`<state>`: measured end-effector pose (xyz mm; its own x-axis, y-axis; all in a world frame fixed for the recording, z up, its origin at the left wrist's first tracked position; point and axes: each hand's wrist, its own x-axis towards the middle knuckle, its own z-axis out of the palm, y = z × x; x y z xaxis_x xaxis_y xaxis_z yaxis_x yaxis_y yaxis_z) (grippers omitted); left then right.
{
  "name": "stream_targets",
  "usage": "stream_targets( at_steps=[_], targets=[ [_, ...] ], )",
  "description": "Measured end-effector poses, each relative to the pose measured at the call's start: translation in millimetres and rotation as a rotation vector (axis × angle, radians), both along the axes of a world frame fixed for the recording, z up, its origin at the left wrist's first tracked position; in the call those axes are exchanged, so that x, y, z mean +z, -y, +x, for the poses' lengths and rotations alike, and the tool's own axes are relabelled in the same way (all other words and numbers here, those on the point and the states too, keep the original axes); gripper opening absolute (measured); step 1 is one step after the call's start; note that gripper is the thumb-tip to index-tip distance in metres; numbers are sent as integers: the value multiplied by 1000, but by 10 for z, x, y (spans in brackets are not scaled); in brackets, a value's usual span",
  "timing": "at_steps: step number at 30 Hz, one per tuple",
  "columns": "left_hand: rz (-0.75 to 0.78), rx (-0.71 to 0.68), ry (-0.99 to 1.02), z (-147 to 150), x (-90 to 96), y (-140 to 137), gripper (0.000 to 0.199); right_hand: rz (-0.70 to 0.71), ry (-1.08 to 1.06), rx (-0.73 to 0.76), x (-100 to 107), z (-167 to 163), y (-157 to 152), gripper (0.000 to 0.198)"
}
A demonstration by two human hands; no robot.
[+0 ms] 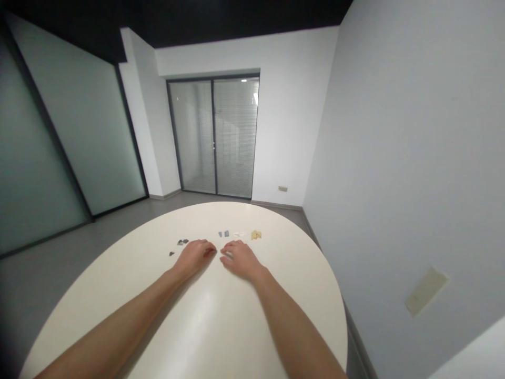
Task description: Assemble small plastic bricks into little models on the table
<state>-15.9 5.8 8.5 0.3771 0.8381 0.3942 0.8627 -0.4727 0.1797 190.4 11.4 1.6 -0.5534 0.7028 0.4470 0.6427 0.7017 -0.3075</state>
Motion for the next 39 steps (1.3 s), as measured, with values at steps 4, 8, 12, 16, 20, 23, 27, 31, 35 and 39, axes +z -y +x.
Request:
stream_targets(
  at_steps=[4,8,12,16,20,23,27,31,35,39],
  targets=[
    [-19,-3,13,4,-4,7,25,-20,2,58,17,22,23,31],
    [-53,12,41,-5,-26,5,26,-34,7,78,58,16,63,32],
    [-79,2,39,-18,-36,4,26,-36,3,68,59,-3,62,32],
    [-77,-12,31,-20,-40,2,26,-41,-13,22,10,-27,18,30],
    [-77,-15,22,-3,-34,5,24,-43,-25,3,-18,-40,-5,29],
    [-82,-19,25,15,-14,20,22,-49,-30,10,-11,-40,1,28],
    [-82,-34,45,35,25,58,21,-65,-19,9,13,-45,16,27],
    [-81,-62,64,50,44,84,20,-73,-4,23,49,-53,37,26],
    [-73,-63,77,57,34,81,19,-91,15,15,70,-59,51,25],
    [-78,-61,80,53,27,77,19,-69,2,26,53,-60,40,24]
  ],
)
